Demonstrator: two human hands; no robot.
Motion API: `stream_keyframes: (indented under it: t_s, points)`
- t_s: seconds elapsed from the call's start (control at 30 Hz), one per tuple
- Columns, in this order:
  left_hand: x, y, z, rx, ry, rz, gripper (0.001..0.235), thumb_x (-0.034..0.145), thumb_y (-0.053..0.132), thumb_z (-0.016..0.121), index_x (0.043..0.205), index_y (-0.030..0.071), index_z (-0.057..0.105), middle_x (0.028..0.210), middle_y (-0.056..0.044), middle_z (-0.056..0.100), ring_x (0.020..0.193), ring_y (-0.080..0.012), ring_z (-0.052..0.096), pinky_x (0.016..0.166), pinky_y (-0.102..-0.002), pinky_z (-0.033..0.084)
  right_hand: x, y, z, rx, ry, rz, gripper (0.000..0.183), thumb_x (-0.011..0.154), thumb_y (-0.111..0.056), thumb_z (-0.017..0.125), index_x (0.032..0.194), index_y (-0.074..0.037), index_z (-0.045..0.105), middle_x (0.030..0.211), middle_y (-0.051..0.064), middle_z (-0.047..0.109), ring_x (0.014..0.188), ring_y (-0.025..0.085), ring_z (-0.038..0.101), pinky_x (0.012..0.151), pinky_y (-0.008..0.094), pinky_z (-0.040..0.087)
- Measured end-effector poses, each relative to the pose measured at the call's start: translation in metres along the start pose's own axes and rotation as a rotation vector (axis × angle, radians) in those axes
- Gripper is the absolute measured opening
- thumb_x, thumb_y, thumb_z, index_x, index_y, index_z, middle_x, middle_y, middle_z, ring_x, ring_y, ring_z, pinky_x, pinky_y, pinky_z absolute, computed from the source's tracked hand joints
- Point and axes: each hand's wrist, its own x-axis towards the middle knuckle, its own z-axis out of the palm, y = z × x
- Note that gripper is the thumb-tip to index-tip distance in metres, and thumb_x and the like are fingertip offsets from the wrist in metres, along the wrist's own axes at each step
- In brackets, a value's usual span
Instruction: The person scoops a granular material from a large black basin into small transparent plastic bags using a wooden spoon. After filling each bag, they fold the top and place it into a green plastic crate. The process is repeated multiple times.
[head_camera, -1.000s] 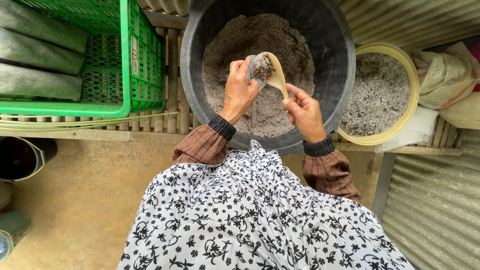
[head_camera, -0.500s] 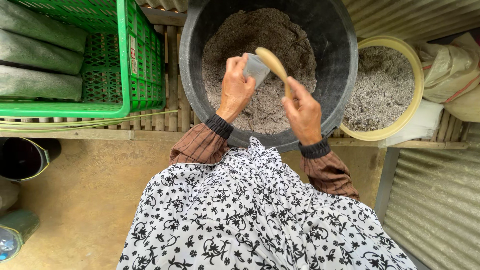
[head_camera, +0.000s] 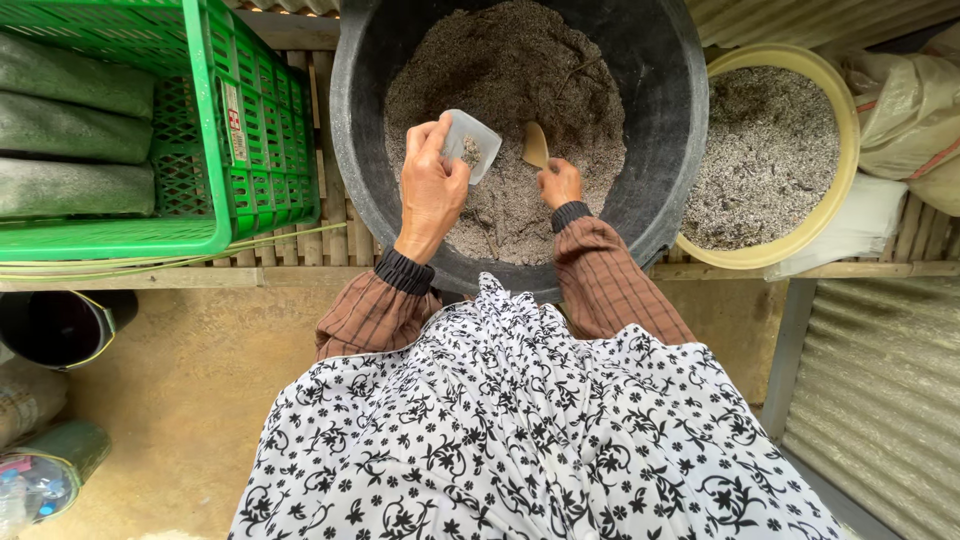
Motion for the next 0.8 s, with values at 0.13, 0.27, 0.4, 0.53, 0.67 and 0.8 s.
stream_keyframes:
  t_s: [0.13, 0.27, 0.4, 0.53, 0.67, 0.8]
  points:
    - [-0.001, -0.001, 0.001, 0.003, -0.007, -0.025, 0.053, 0.090, -0.003, 0.055, 0.143, -0.007, 0.052, 0.127, -0.010, 0.052, 0.067, -0.0064, 0.058, 0.057, -0.025, 0.056, 0.008, 0.005, 0.005, 0.401, -0.077, 0.160, 0.046, 0.090, -0.005, 0.062, 0.135, 0.002, 0.055, 0.077, 0.009, 0.066, 0.046, 0.009, 0.051, 0.036, 0.025, 0.035]
    - [-0.001, -0.002, 0.006, 0.002, 0.008, -0.007, 0.051, 0.091, -0.002, 0.056, 0.142, -0.006, 0.054, 0.126, -0.009, 0.053, 0.069, -0.0052, 0.058, 0.060, -0.023, 0.057, -0.004, 0.012, -0.016, 0.569, -0.156, 0.219, 0.046, 0.091, -0.005, 0.061, 0.136, 0.001, 0.059, 0.077, 0.003, 0.064, 0.048, 0.005, 0.049, 0.036, 0.020, 0.033]
    - [-0.004, -0.002, 0.009, -0.020, -0.009, -0.004, 0.052, 0.091, -0.001, 0.058, 0.142, -0.006, 0.053, 0.125, -0.010, 0.052, 0.069, -0.0049, 0.058, 0.059, -0.023, 0.057, -0.011, 0.016, -0.018, 0.531, -0.156, 0.224, 0.046, 0.092, -0.005, 0.061, 0.138, 0.002, 0.058, 0.077, 0.002, 0.063, 0.049, 0.004, 0.048, 0.035, 0.020, 0.033]
    - [-0.008, -0.002, 0.009, -0.008, -0.007, 0.029, 0.052, 0.091, -0.002, 0.058, 0.143, -0.006, 0.054, 0.125, -0.010, 0.053, 0.069, -0.0049, 0.058, 0.060, -0.023, 0.056, -0.001, 0.003, 0.002, 0.571, -0.138, 0.255, 0.050, 0.093, -0.003, 0.059, 0.143, 0.001, 0.051, 0.076, 0.004, 0.063, 0.049, 0.005, 0.047, 0.035, 0.020, 0.035]
    - [-0.011, -0.003, 0.007, 0.044, -0.010, -0.005, 0.051, 0.092, -0.001, 0.058, 0.142, -0.006, 0.053, 0.125, -0.009, 0.053, 0.070, -0.0042, 0.057, 0.059, -0.021, 0.058, 0.005, -0.006, 0.007, 0.687, -0.156, 0.289, 0.052, 0.095, -0.005, 0.058, 0.146, 0.002, 0.047, 0.077, 0.004, 0.063, 0.050, 0.005, 0.047, 0.037, 0.020, 0.036]
    - [-0.012, -0.004, 0.008, 0.039, 0.010, -0.010, 0.051, 0.091, 0.000, 0.059, 0.142, -0.006, 0.053, 0.124, -0.009, 0.053, 0.070, -0.0037, 0.058, 0.059, -0.021, 0.058, -0.005, -0.007, -0.006, 0.821, -0.213, 0.270, 0.053, 0.097, -0.005, 0.057, 0.148, 0.003, 0.045, 0.078, 0.004, 0.060, 0.051, 0.005, 0.045, 0.037, 0.019, 0.035]
